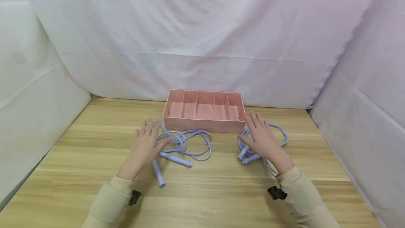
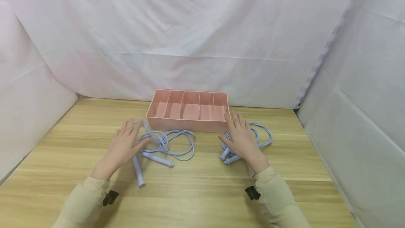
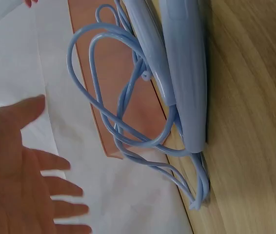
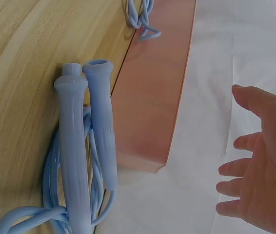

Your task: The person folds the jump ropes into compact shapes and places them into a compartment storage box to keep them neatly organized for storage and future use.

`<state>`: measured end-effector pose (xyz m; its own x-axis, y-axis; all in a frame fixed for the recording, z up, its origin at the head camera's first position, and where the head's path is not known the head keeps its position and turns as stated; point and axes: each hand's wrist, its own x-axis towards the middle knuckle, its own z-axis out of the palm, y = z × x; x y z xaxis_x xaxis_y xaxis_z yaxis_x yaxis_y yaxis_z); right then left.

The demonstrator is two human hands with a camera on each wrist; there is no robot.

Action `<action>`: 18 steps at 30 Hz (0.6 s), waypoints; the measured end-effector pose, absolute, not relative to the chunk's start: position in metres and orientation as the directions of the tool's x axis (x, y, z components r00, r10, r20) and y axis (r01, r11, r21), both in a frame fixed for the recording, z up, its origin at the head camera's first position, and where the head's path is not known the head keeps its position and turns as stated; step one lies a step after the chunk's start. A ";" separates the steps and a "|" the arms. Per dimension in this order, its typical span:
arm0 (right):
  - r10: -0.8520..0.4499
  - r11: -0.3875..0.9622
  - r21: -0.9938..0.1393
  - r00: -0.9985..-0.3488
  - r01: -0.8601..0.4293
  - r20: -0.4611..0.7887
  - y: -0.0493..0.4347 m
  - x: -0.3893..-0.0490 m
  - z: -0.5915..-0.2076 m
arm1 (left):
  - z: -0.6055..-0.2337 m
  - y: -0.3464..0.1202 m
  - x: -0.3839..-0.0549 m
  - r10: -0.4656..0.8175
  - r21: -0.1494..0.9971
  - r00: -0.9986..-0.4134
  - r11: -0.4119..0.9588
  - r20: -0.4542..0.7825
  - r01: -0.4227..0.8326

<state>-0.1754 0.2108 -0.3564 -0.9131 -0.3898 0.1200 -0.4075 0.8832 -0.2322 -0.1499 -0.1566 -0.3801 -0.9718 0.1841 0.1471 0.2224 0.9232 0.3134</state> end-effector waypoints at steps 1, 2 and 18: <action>-0.393 0.882 -0.231 -0.912 -0.411 0.121 0.210 -0.176 -0.356 | -0.380 -0.157 -0.148 0.163 0.316 -0.977 0.928 0.137 0.200; -0.395 0.881 -0.230 -0.910 -0.414 0.125 0.210 -0.176 -0.356 | -0.380 -0.157 -0.147 0.140 0.316 -0.982 0.932 0.130 0.175; -0.419 0.877 -0.201 -0.899 -0.437 0.128 0.200 -0.178 -0.356 | -0.388 -0.148 -0.129 -0.046 0.289 -0.998 0.956 -0.030 -0.053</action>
